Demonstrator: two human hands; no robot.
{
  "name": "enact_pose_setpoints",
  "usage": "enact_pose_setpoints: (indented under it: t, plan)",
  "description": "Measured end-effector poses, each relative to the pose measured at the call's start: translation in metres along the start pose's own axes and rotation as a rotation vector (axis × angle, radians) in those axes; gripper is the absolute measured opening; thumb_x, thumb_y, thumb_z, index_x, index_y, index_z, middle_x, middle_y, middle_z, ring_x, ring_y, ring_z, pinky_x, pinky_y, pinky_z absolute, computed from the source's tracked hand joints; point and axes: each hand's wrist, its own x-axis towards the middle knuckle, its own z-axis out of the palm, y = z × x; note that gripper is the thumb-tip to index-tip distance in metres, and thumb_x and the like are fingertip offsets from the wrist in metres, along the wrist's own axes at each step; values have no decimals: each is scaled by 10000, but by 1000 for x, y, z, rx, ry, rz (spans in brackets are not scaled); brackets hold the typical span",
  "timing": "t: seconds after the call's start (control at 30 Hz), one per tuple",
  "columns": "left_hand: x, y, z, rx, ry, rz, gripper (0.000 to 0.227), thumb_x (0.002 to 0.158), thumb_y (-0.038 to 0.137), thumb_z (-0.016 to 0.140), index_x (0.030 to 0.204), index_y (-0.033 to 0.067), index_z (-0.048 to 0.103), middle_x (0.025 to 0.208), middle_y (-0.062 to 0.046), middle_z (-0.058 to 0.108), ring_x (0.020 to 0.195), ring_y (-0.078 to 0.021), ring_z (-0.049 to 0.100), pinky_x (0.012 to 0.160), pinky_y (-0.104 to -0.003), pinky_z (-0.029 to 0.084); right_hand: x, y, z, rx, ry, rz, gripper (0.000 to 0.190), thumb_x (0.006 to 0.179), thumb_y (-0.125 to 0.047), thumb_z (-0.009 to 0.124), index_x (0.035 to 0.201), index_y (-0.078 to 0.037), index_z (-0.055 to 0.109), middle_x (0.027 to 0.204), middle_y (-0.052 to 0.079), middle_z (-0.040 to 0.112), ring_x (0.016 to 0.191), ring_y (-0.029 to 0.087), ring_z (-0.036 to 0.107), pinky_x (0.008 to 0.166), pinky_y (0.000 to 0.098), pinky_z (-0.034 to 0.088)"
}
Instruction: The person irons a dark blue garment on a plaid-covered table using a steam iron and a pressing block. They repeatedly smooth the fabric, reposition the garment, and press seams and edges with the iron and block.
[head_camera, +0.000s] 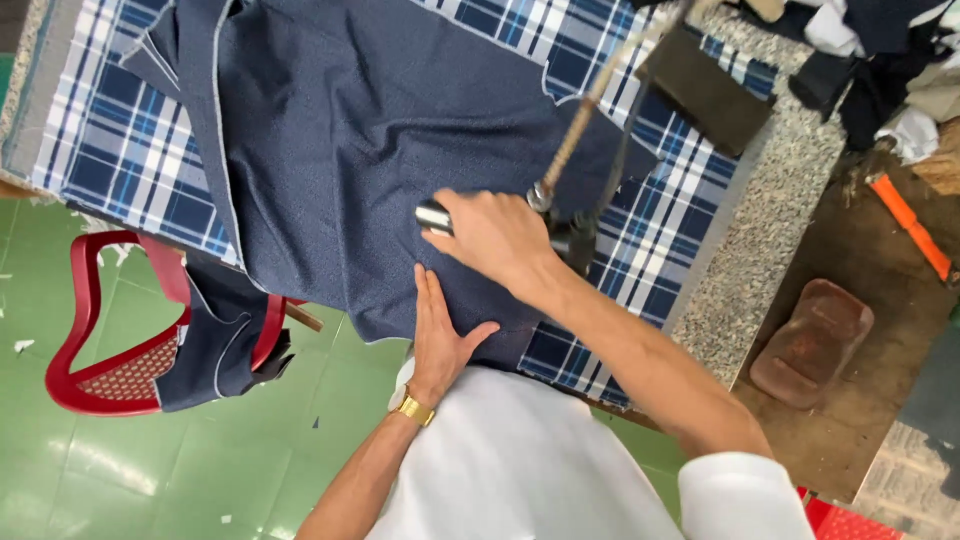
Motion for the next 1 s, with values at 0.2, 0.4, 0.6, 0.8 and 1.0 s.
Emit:
enact_pose_setpoints:
  t: [0.2,0.4,0.6,0.8,1.0]
  plan:
    - [-2,-9,4,92,13,44,1316,735,600,855,1598,-61,113,1670,-303,50,1524,-406,221,1241,-465,236,31,7,-15,18,25,27,376,936,-354,614,1170,-66,675,850,236,743,759,425,751,622,515,613]
    - [-3,-13,3,188,95,175,1315,702,644,842,1574,-89,185,1639,-349,139,1463,-461,328,1199,-498,314,29,21,-38,64,75,167,435,920,-340,666,1226,-31,675,874,261,743,787,445,746,633,548,605]
    - [-1,-7,-11,190,84,241,1237,744,599,839,1544,-124,234,1599,-383,196,1427,-484,372,1179,-513,332,-1,33,-50,90,117,321,488,907,-376,686,1266,-46,676,958,264,748,865,449,739,695,557,606]
    - [12,-32,-43,364,124,449,910,807,546,809,1438,-24,484,1475,-274,425,1346,-417,489,1124,-510,396,-53,59,-41,144,128,480,538,914,-428,681,1302,-57,668,1035,263,741,927,437,734,723,534,611]
    - [97,-33,-97,328,147,783,715,865,492,781,1419,93,568,1331,-77,639,1372,-315,484,1145,-487,356,-127,72,-30,304,117,753,633,917,-486,681,1355,-32,637,1134,288,717,1029,461,703,819,536,590]
